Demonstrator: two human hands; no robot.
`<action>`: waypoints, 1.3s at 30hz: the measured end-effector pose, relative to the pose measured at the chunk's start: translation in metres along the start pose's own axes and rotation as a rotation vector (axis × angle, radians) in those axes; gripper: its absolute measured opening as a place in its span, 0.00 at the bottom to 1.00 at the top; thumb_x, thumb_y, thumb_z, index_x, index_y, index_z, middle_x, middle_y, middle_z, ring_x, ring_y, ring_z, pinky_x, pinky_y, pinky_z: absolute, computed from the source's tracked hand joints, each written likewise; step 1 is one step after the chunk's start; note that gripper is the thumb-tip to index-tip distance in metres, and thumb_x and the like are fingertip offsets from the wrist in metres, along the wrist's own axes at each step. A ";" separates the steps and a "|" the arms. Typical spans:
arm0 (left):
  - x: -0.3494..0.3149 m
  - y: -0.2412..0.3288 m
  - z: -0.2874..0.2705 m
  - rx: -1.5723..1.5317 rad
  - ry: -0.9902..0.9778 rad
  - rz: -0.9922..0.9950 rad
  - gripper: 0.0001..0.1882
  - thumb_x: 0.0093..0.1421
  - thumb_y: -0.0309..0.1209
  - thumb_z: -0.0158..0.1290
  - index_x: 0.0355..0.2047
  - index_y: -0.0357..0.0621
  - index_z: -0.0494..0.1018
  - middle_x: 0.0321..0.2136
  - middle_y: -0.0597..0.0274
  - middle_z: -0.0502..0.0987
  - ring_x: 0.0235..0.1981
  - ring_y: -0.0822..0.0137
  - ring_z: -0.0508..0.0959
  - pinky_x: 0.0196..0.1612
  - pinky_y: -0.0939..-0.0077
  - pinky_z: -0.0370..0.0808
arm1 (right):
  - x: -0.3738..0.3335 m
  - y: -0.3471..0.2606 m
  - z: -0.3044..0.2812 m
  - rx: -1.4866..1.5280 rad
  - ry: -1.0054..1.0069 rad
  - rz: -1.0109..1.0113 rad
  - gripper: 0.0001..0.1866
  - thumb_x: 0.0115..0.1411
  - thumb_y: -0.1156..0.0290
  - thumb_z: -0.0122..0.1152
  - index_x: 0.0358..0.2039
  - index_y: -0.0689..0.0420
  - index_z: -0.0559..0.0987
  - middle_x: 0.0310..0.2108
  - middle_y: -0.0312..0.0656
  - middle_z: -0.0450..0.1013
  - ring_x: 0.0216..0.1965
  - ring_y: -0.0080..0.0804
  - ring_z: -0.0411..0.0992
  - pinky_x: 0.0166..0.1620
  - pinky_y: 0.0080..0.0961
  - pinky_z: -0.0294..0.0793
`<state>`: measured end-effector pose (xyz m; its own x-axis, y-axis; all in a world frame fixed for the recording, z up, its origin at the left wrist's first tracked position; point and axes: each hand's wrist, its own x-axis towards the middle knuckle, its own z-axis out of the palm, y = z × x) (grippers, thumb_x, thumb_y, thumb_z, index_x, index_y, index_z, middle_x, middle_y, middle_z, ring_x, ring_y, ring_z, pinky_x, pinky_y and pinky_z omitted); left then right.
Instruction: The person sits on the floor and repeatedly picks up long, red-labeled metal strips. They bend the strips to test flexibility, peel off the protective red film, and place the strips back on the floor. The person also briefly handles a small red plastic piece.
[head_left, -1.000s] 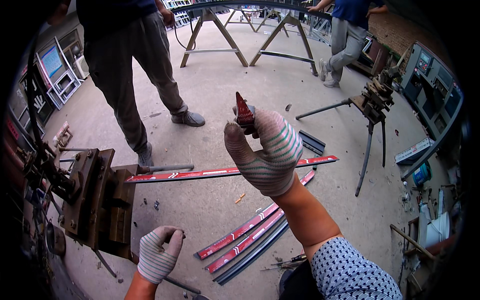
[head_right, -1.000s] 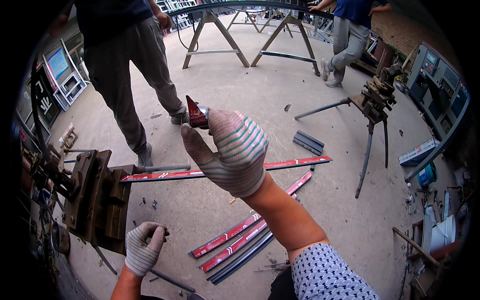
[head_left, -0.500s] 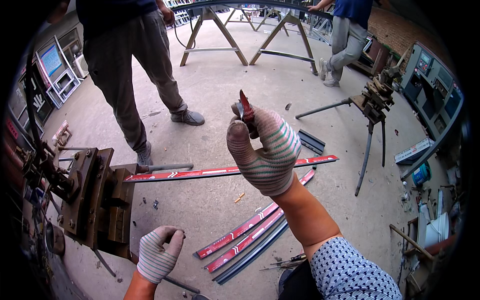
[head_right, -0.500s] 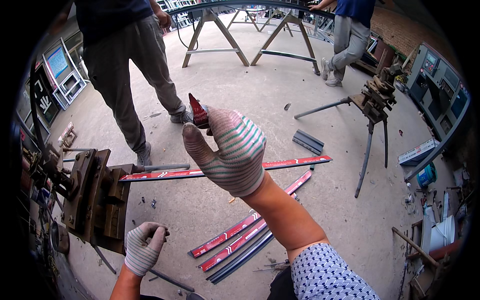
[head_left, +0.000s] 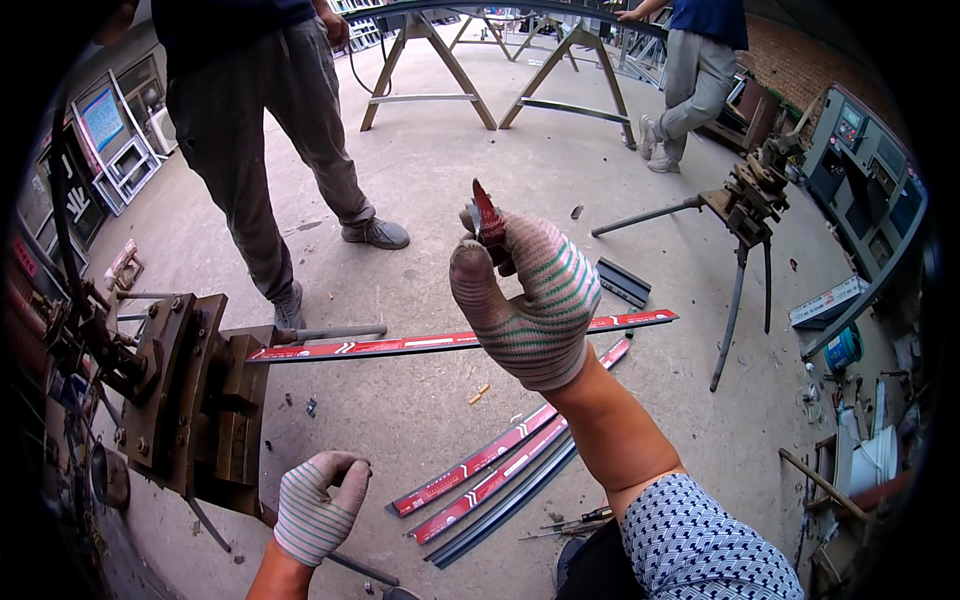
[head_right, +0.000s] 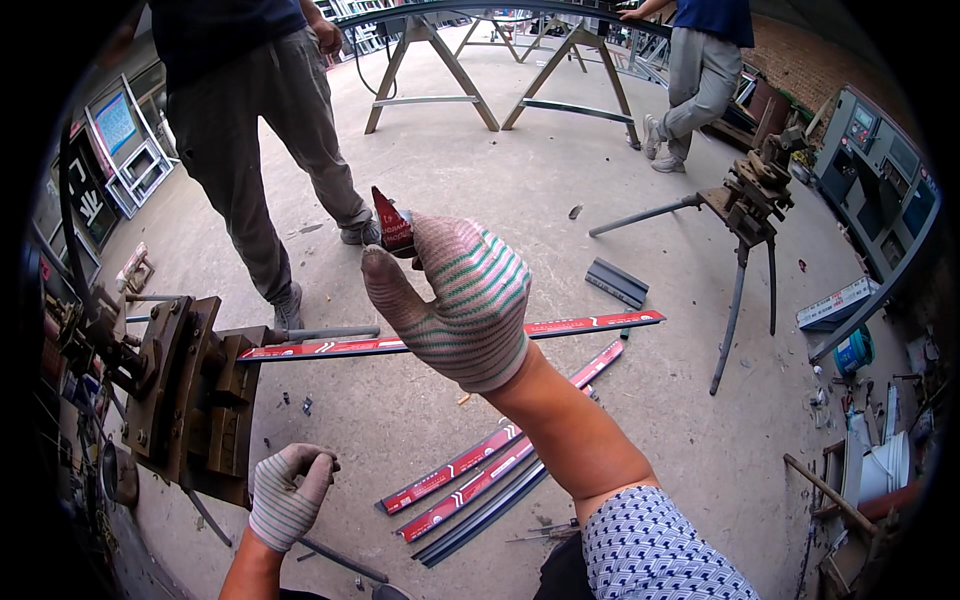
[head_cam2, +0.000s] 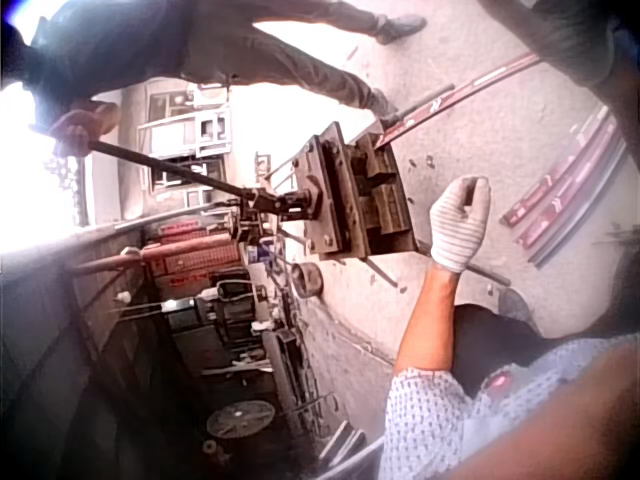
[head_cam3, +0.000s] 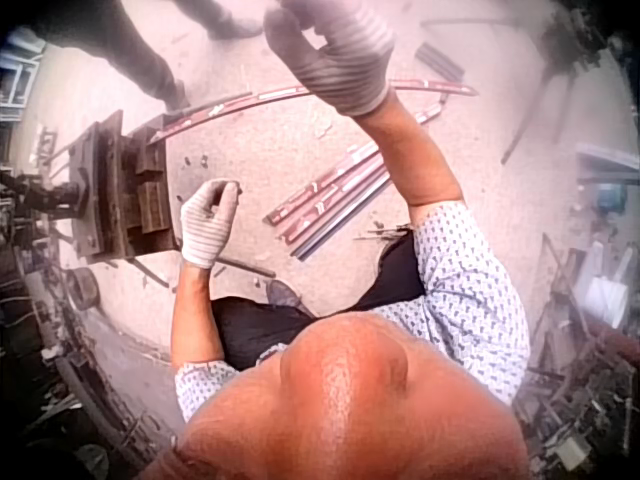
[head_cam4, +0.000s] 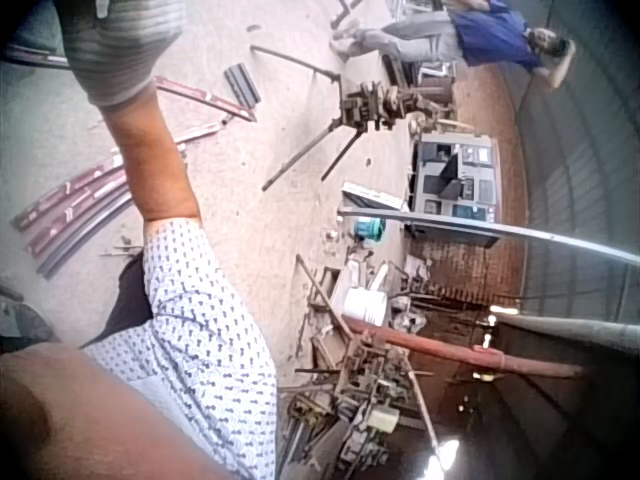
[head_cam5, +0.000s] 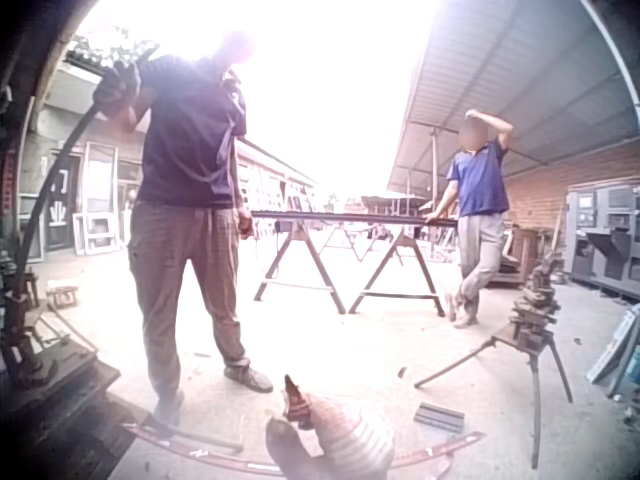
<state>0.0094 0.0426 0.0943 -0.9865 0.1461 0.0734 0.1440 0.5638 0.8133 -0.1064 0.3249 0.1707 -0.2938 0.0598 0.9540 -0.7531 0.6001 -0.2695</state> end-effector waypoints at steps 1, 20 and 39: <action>0.000 0.001 -0.001 0.000 -0.003 -0.004 0.07 0.64 0.28 0.60 0.36 0.35 0.83 0.28 0.53 0.84 0.28 0.68 0.83 0.36 0.75 0.79 | 0.000 0.000 0.000 0.003 0.003 0.000 0.14 0.66 0.63 0.70 0.43 0.62 0.83 0.26 0.36 0.77 0.26 0.21 0.73 0.31 0.21 0.73; -0.001 0.002 -0.001 0.001 -0.023 -0.012 0.07 0.65 0.27 0.60 0.36 0.34 0.82 0.28 0.53 0.84 0.29 0.67 0.83 0.37 0.75 0.80 | 0.001 -0.002 0.007 -0.016 0.030 -0.033 0.12 0.58 0.68 0.76 0.34 0.61 0.81 0.24 0.43 0.77 0.22 0.33 0.75 0.26 0.28 0.74; -0.002 0.017 -0.004 0.017 -0.040 0.123 0.08 0.68 0.30 0.60 0.40 0.37 0.81 0.30 0.57 0.84 0.31 0.69 0.83 0.37 0.74 0.79 | 0.014 0.007 -0.045 0.329 0.418 0.108 0.20 0.72 0.60 0.61 0.54 0.64 0.76 0.39 0.45 0.80 0.37 0.26 0.78 0.40 0.23 0.79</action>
<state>0.0134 0.0486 0.1108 -0.9575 0.2475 0.1484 0.2653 0.5534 0.7896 -0.0893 0.3663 0.1884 -0.1715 0.4595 0.8715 -0.8959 0.2953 -0.3320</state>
